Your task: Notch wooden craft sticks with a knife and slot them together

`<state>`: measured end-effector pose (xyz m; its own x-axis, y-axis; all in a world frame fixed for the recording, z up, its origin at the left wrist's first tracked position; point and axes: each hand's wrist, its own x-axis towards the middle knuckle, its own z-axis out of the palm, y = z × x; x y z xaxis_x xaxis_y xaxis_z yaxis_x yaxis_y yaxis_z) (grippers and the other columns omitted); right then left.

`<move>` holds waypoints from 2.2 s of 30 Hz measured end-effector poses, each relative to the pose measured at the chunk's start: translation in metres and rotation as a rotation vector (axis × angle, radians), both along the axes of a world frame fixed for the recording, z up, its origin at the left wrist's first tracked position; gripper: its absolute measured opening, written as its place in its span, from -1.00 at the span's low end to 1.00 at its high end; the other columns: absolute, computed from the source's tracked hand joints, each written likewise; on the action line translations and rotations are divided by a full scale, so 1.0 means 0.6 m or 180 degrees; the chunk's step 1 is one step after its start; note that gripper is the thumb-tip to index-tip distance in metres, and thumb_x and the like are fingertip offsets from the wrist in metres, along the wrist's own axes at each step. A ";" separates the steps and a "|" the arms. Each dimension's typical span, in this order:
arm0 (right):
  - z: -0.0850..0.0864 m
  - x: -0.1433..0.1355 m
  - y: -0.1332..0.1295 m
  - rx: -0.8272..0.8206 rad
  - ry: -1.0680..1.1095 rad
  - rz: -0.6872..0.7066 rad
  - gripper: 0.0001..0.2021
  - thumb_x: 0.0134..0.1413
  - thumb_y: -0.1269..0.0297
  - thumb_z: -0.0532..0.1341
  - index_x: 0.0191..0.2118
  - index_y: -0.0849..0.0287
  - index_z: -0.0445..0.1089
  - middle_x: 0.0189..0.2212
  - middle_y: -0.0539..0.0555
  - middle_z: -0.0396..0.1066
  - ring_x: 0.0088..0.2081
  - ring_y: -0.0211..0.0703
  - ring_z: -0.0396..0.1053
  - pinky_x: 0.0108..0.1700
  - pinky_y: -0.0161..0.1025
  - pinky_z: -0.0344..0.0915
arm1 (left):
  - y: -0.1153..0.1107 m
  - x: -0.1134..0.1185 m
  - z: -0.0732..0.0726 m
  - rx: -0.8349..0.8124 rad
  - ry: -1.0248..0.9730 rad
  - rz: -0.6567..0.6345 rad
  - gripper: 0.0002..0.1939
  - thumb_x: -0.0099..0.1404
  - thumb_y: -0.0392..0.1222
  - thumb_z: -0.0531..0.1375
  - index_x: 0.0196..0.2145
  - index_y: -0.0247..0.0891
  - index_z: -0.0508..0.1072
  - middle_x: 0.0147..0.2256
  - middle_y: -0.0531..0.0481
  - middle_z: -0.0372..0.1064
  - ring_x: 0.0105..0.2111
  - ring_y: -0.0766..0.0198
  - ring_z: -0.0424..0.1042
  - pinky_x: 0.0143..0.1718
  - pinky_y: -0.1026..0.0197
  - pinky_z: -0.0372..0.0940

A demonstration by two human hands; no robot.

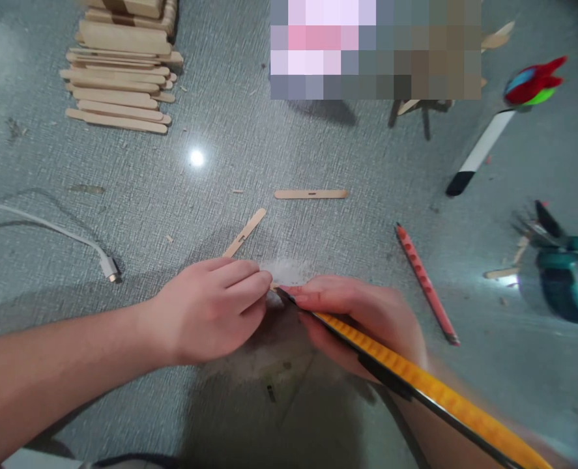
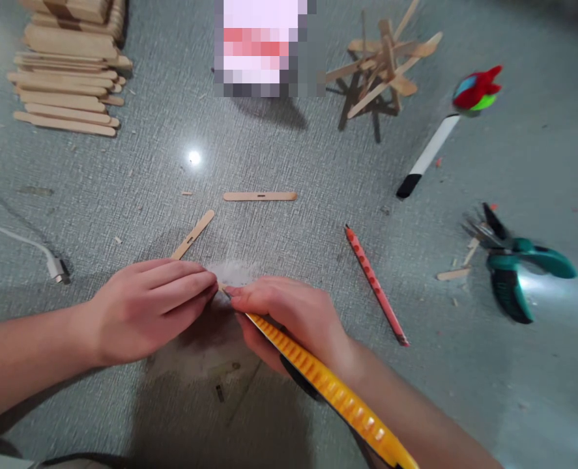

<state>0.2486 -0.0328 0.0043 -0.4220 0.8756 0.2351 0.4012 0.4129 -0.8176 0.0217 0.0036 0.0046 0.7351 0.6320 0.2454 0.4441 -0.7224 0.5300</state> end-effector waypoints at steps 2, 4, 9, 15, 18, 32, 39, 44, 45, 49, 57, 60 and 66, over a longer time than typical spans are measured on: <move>0.001 0.001 -0.001 0.0013 -0.0002 0.0007 -0.76 0.11 0.50 0.24 -0.13 0.05 0.40 -0.34 0.03 0.60 -0.35 -0.17 0.60 -0.29 -0.25 0.57 | -0.001 0.000 -0.001 -0.0045 0.0002 0.0026 -0.78 0.41 -0.38 0.02 -0.33 -0.28 0.42 -0.29 -0.01 0.52 -0.32 0.34 0.51 -0.27 0.28 0.43; 0.005 0.001 -0.001 0.0009 -0.0043 0.0053 -0.76 0.11 0.51 0.24 -0.14 0.04 0.40 -0.33 0.03 0.60 -0.35 -0.16 0.59 -0.30 -0.25 0.56 | -0.001 0.001 0.000 -0.0059 -0.0012 0.0023 -0.80 0.40 -0.38 0.03 -0.32 -0.29 0.43 -0.29 -0.02 0.51 -0.32 0.33 0.51 -0.27 0.27 0.43; 0.020 -0.004 0.001 -0.0190 -0.0205 0.0172 -0.79 0.16 0.48 0.20 -0.19 -0.04 0.38 -0.43 -0.05 0.54 -0.47 -0.19 0.51 -0.45 -0.24 0.49 | -0.005 0.003 0.005 -0.0104 0.0090 0.0104 -0.81 0.39 -0.38 0.04 -0.32 -0.28 0.43 -0.31 0.00 0.51 -0.32 0.31 0.51 -0.27 0.27 0.43; 0.007 0.001 -0.003 0.0007 -0.0099 0.0205 -0.71 0.11 0.53 0.22 -0.13 -0.03 0.37 -0.43 -0.03 0.56 -0.45 -0.17 0.55 -0.44 -0.24 0.51 | -0.009 0.004 0.005 -0.0124 0.0213 0.0124 -0.82 0.40 -0.36 0.04 -0.28 -0.30 0.44 -0.30 -0.01 0.51 -0.31 0.30 0.52 -0.28 0.27 0.41; 0.000 0.007 -0.004 0.0104 -0.0086 0.0048 -0.72 0.09 0.51 0.23 -0.13 -0.02 0.38 -0.37 -0.01 0.60 -0.39 -0.13 0.59 -0.39 -0.22 0.56 | -0.009 0.003 0.002 -0.0095 0.0242 0.0105 -0.81 0.40 -0.38 0.03 -0.24 -0.30 0.44 -0.30 -0.01 0.50 -0.31 0.32 0.51 -0.26 0.27 0.41; 0.005 0.011 -0.016 -0.0496 0.0765 -0.0645 -0.73 0.07 0.57 0.27 -0.15 0.08 0.46 -0.27 0.05 0.61 -0.34 -0.17 0.59 -0.34 -0.27 0.54 | 0.021 -0.003 0.003 0.0597 0.0566 -0.0246 -0.78 0.45 -0.37 0.02 -0.24 -0.29 0.47 -0.19 -0.08 0.49 -0.18 0.18 0.43 -0.16 0.13 0.29; 0.006 0.015 -0.019 -0.0745 0.0797 -0.0866 -0.81 0.10 0.49 0.29 -0.20 0.06 0.46 -0.30 0.05 0.60 -0.35 -0.12 0.58 -0.35 -0.21 0.55 | 0.029 -0.013 0.008 0.0384 0.0522 -0.0515 -0.73 0.49 -0.32 0.00 -0.25 -0.30 0.48 -0.21 -0.08 0.51 -0.21 0.17 0.44 -0.21 0.12 0.26; 0.008 0.007 -0.018 -0.0484 0.0389 -0.0624 -0.78 0.07 0.51 0.30 -0.19 0.06 0.45 -0.33 0.02 0.60 -0.35 -0.15 0.59 -0.35 -0.25 0.54 | 0.042 -0.029 0.013 -0.0078 0.0358 -0.0758 -0.69 0.51 -0.27 -0.01 -0.23 -0.27 0.53 -0.13 -0.09 0.51 -0.14 0.17 0.44 -0.14 0.10 0.31; 0.008 0.004 -0.018 -0.0438 0.0333 -0.0545 -0.77 0.07 0.51 0.29 -0.18 0.04 0.45 -0.33 0.02 0.60 -0.36 -0.14 0.59 -0.36 -0.25 0.55 | 0.043 -0.030 0.012 -0.0161 0.0313 -0.0775 -0.69 0.51 -0.28 -0.01 -0.23 -0.27 0.53 -0.13 -0.09 0.50 -0.14 0.17 0.43 -0.12 0.10 0.32; 0.009 -0.005 -0.015 -0.0387 0.0319 -0.0348 -0.70 0.08 0.54 0.26 -0.13 0.00 0.42 -0.34 0.01 0.60 -0.38 -0.13 0.59 -0.38 -0.24 0.57 | 0.047 -0.031 0.006 -0.0264 0.0128 -0.0816 -0.68 0.51 -0.29 -0.02 -0.23 -0.26 0.54 -0.17 -0.09 0.49 -0.18 0.22 0.41 -0.11 0.13 0.33; 0.008 -0.011 -0.010 -0.0403 0.0222 -0.0169 -0.77 0.09 0.52 0.25 -0.18 0.03 0.41 -0.37 0.00 0.61 -0.38 -0.13 0.61 -0.37 -0.27 0.58 | 0.046 -0.024 0.006 -0.0153 0.0182 -0.0842 -0.71 0.48 -0.33 0.00 -0.24 -0.29 0.52 -0.19 -0.09 0.49 -0.20 0.22 0.39 -0.12 0.15 0.32; 0.012 -0.013 -0.015 -0.0489 0.0199 -0.0262 -0.78 0.10 0.50 0.23 -0.19 0.00 0.39 -0.36 -0.01 0.61 -0.39 -0.14 0.60 -0.35 -0.26 0.57 | 0.045 -0.022 0.005 -0.0121 0.0267 -0.0885 -0.71 0.47 -0.32 0.00 -0.23 -0.30 0.52 -0.17 -0.09 0.49 -0.20 0.18 0.38 -0.15 0.11 0.30; 0.012 -0.015 -0.020 -0.0425 0.0081 -0.0100 -0.76 0.12 0.51 0.20 -0.16 0.00 0.35 -0.35 -0.02 0.60 -0.36 -0.17 0.59 -0.34 -0.29 0.55 | 0.044 -0.022 0.001 -0.0079 0.0278 -0.0880 -0.67 0.51 -0.27 -0.03 -0.23 -0.29 0.52 -0.17 -0.08 0.49 -0.20 0.19 0.38 -0.15 0.12 0.29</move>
